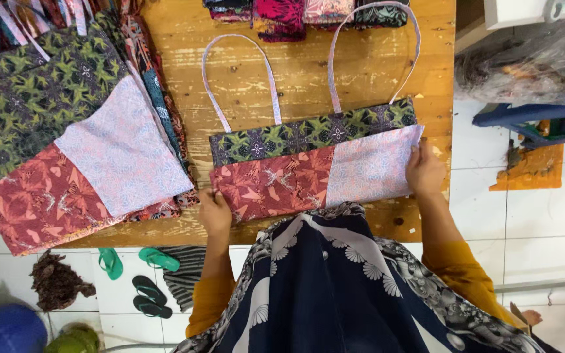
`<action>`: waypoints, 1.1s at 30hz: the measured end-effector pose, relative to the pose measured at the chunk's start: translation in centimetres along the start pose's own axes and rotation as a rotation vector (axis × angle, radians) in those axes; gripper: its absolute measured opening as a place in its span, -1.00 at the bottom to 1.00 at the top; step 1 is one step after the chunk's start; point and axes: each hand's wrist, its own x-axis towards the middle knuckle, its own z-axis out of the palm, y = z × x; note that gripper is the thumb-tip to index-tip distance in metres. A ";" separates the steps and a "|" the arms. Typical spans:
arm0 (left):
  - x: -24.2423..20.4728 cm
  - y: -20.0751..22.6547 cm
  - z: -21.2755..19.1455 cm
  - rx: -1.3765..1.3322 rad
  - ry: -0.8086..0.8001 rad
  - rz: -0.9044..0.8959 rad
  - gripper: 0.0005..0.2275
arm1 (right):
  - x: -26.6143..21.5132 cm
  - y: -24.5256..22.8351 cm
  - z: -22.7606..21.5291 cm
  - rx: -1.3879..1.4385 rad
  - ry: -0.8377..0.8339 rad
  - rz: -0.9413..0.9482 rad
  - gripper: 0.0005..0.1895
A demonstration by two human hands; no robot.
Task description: The person folds multiple patterned tote bags on a wooden table. They pick up each bag, fold it into a compact rectangular shape, and place it on a growing stack. The process is repeated for several bags with different patterns.
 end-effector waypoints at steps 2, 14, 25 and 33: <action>0.1 2.4 -1.3 0.126 0.045 0.131 -0.61 | 0.1 -1.8 -2.3 0.106 0.005 -0.037 -0.52; -0.9 6.9 2.7 0.444 -0.373 0.513 -0.43 | -4.2 -7.5 2.4 -0.138 -0.258 -0.483 -0.36; -0.9 4.0 2.0 0.269 -0.311 0.529 -0.44 | -4.7 -1.7 2.9 -0.109 -0.106 -0.234 -0.39; 5.0 6.7 1.8 0.454 -0.353 0.562 -0.44 | 3.7 -2.0 0.5 -0.294 -0.057 -0.518 -0.68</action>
